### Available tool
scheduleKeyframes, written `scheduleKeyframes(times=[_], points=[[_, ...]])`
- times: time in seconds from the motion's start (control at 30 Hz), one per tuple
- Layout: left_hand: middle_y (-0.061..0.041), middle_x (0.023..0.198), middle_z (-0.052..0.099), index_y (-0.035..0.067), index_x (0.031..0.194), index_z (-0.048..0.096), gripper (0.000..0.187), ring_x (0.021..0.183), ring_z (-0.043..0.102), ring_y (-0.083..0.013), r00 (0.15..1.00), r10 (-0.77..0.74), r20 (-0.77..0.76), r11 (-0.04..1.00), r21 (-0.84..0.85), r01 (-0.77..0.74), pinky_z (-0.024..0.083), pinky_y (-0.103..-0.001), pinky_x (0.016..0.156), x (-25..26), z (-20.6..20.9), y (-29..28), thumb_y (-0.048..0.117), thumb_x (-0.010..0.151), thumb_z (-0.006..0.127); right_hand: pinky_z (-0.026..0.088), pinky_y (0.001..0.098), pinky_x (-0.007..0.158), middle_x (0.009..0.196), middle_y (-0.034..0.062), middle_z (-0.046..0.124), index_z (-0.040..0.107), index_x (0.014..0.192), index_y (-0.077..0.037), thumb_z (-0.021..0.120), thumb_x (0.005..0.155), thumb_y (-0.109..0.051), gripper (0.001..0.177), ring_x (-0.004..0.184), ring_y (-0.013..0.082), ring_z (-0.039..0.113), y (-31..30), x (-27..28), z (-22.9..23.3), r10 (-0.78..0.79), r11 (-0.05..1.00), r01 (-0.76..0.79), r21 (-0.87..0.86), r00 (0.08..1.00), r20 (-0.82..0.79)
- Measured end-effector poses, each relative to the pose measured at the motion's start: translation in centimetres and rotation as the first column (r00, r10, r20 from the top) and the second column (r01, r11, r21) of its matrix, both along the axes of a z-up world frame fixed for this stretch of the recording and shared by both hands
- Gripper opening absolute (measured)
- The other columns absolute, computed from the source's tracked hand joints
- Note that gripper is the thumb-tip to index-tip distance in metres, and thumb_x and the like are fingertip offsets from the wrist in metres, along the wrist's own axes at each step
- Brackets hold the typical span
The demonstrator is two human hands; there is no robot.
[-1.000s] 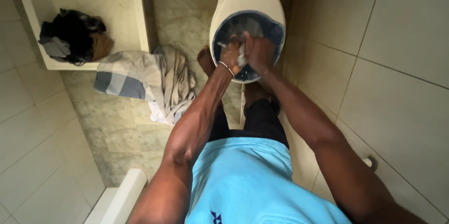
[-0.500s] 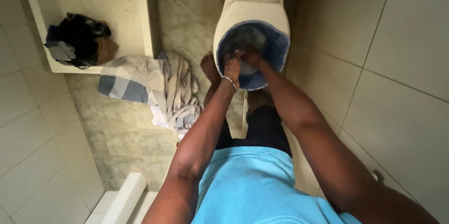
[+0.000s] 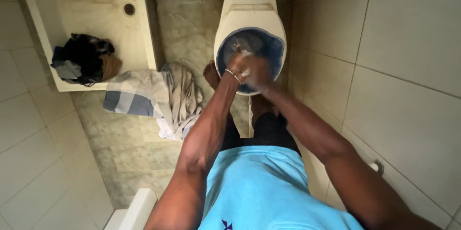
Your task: Washing clothes by hand using the toilet bowl and a bucket.
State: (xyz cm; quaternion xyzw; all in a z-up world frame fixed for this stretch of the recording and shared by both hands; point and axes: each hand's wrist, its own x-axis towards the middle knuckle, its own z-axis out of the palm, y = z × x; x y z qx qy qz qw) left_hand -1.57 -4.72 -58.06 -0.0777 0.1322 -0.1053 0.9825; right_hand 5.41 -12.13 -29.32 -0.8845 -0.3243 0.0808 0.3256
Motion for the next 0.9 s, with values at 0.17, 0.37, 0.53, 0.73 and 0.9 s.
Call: scheduleKeyframes(times=[0.17,0.37,0.53,0.73,0.9], points=[[-0.007,0.084,0.074,0.004,0.100,0.072,0.064,0.077,0.071,-0.0216,0.752,0.006,-0.660,0.649,0.575,0.499,0.058,-0.039,0.063,2.6,12.8,1.0,0.061,0.104,0.043,0.051,0.0490,0.058,0.077,0.0154,0.067,0.073,0.098,-0.013,0.070,0.095,-0.023,0.011,0.068,0.0360,0.067,0.6,1.7,0.7,-0.070,0.984,0.070,-0.165,0.998,0.006],[-0.009,0.096,0.076,0.005,0.111,0.072,0.061,0.085,0.073,-0.0242,0.685,-0.010,-0.728,0.552,0.568,0.611,0.058,-0.042,0.070,1.9,14.3,1.5,0.059,0.107,0.044,0.052,0.0485,0.062,0.081,0.0159,0.069,0.072,0.097,-0.013,0.066,0.100,-0.022,0.012,0.072,0.0360,0.068,-0.5,2.3,0.3,0.062,0.991,-0.072,0.114,0.994,0.089],[-0.007,0.109,0.061,-0.001,0.119,0.055,0.055,0.095,0.060,-0.0211,0.841,0.196,-0.504,0.654,0.706,0.271,0.054,-0.040,0.081,-1.8,10.4,1.5,0.055,0.121,0.054,0.052,0.0479,0.058,0.076,0.0174,0.070,0.076,0.098,-0.013,0.064,0.102,-0.024,0.017,0.066,0.0375,0.068,-1.0,3.6,-7.4,-0.158,0.981,0.142,-0.136,0.980,-0.123],[0.019,0.119,0.063,0.034,0.136,0.044,0.043,0.087,0.060,-0.0086,0.772,0.222,-0.595,0.636,0.689,0.348,0.047,-0.033,0.067,-1.2,10.1,1.7,0.051,0.097,0.050,0.055,0.0495,0.086,0.111,0.0199,0.072,0.069,0.127,-0.012,0.064,0.085,-0.015,0.042,0.099,0.0403,0.068,-3.3,2.4,-20.2,-0.039,0.940,-0.012,-0.342,0.989,-0.140],[-0.011,0.100,0.054,0.012,0.132,0.062,0.050,0.078,0.043,-0.0218,0.608,0.091,-0.789,0.476,0.571,0.669,0.033,-0.038,0.060,-2.0,11.3,1.1,0.054,0.105,0.064,0.046,0.0468,0.101,0.134,0.0271,0.059,0.053,0.143,0.001,0.078,0.077,-0.018,0.073,0.120,0.0420,0.057,-5.9,-3.1,-36.8,0.123,0.914,-0.226,-0.336,0.946,-0.301]])
